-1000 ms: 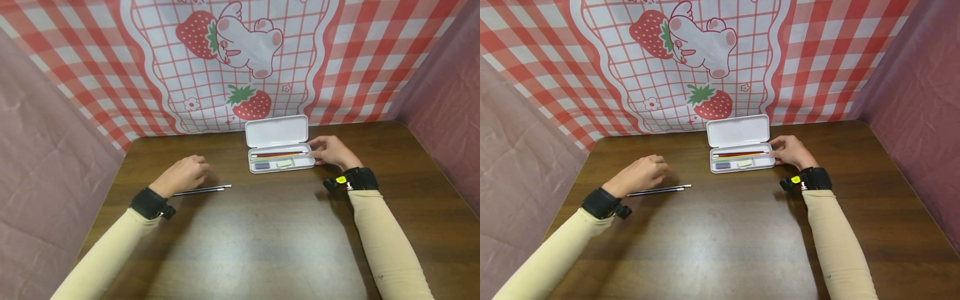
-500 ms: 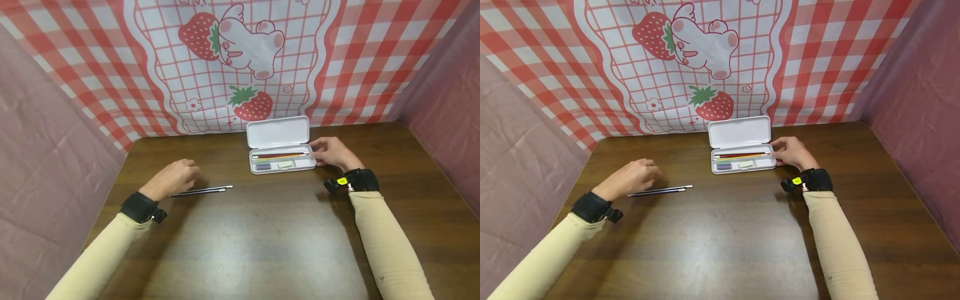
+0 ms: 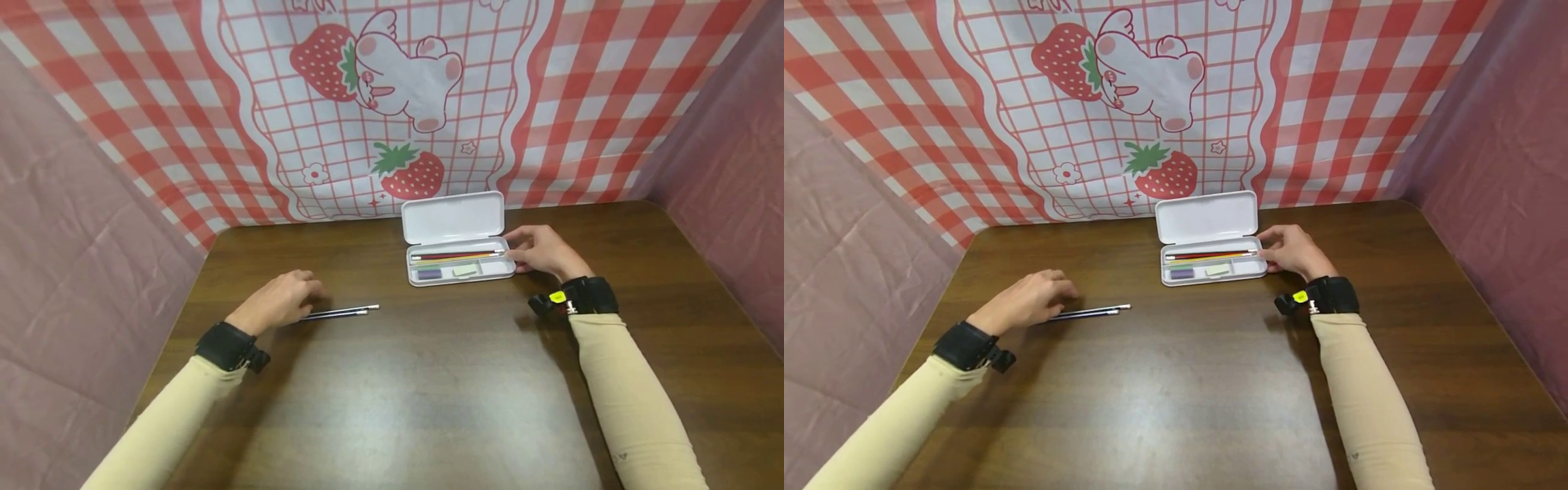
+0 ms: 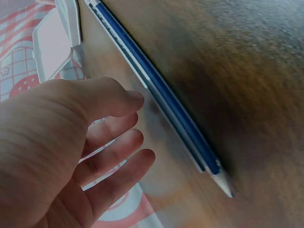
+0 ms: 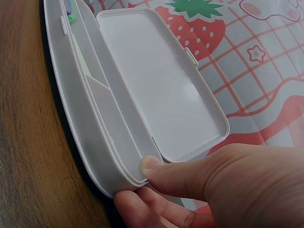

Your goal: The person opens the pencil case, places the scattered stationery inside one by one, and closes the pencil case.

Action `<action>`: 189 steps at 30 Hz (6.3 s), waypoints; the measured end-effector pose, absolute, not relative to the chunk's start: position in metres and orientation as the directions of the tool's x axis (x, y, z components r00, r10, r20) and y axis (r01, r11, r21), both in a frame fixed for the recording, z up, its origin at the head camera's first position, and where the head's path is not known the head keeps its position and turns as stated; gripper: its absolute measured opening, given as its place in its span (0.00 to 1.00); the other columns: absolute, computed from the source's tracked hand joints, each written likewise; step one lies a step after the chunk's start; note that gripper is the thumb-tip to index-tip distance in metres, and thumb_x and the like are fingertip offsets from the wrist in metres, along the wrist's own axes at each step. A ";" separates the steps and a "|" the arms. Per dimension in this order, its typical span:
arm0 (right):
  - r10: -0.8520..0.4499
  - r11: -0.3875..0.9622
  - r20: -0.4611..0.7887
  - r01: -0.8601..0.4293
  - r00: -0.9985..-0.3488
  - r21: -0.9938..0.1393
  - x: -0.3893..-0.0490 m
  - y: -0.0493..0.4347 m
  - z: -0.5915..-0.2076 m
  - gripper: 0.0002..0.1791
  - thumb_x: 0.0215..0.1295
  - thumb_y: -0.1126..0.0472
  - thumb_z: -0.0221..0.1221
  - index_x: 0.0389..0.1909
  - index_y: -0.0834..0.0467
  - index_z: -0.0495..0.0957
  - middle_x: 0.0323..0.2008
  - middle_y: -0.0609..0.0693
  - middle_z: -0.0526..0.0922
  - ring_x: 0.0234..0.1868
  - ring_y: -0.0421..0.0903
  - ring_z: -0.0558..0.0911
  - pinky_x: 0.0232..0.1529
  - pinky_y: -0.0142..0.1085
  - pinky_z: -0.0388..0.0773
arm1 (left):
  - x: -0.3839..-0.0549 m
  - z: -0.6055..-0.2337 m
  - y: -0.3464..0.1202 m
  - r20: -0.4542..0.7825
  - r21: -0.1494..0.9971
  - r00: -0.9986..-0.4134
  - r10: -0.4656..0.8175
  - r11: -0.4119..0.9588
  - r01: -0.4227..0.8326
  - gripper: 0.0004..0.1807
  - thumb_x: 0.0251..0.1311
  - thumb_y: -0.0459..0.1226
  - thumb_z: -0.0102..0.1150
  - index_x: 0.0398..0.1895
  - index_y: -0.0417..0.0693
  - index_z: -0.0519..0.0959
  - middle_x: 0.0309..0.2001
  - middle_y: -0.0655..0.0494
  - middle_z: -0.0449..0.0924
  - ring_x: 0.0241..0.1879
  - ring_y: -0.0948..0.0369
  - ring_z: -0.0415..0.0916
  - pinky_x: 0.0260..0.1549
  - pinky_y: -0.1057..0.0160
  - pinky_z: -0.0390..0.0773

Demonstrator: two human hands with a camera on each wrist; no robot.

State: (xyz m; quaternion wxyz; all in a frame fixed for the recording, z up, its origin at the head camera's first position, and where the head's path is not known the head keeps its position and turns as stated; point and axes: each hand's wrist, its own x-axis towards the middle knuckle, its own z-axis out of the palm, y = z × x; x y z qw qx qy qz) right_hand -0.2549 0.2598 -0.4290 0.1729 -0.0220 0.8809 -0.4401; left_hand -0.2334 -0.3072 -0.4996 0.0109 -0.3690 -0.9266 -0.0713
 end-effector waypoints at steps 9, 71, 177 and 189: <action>-0.195 0.611 -0.280 0.108 -0.940 -0.784 -0.254 0.261 -0.429 0.29 0.82 0.63 0.65 0.78 0.68 0.73 0.58 0.70 0.83 0.43 0.46 0.86 0.42 0.30 0.91 | -0.220 -0.486 -0.305 0.070 0.182 -0.730 0.680 0.711 0.679 0.17 0.59 0.32 0.80 0.51 0.54 0.91 0.45 0.57 0.87 0.46 0.56 0.88 0.46 0.51 0.90; -0.198 0.584 -0.285 0.120 -0.938 -0.803 -0.259 0.260 -0.433 0.30 0.82 0.66 0.64 0.78 0.71 0.71 0.51 0.66 0.87 0.39 0.41 0.86 0.39 0.29 0.90 | -0.173 -0.416 -0.274 -0.152 0.315 -0.806 0.572 0.801 0.509 0.11 0.63 0.28 0.75 0.47 0.47 0.90 0.42 0.52 0.86 0.42 0.59 0.83 0.41 0.57 0.86; -0.190 0.600 -0.283 0.117 -0.940 -0.791 -0.254 0.260 -0.430 0.30 0.82 0.63 0.65 0.78 0.68 0.73 0.56 0.70 0.84 0.41 0.45 0.86 0.41 0.30 0.91 | -0.191 -0.385 -0.253 0.147 0.237 -0.802 0.579 0.767 0.597 0.11 0.61 0.27 0.69 0.45 0.45 0.87 0.39 0.52 0.86 0.36 0.60 0.83 0.36 0.58 0.82; -0.185 0.596 -0.288 0.125 -0.940 -0.793 -0.253 0.259 -0.429 0.30 0.81 0.64 0.65 0.78 0.69 0.72 0.54 0.69 0.84 0.41 0.45 0.86 0.41 0.30 0.91 | -0.199 -0.391 -0.234 0.159 0.227 -0.800 0.579 0.767 0.600 0.10 0.59 0.29 0.70 0.44 0.46 0.87 0.38 0.52 0.87 0.34 0.60 0.82 0.33 0.57 0.82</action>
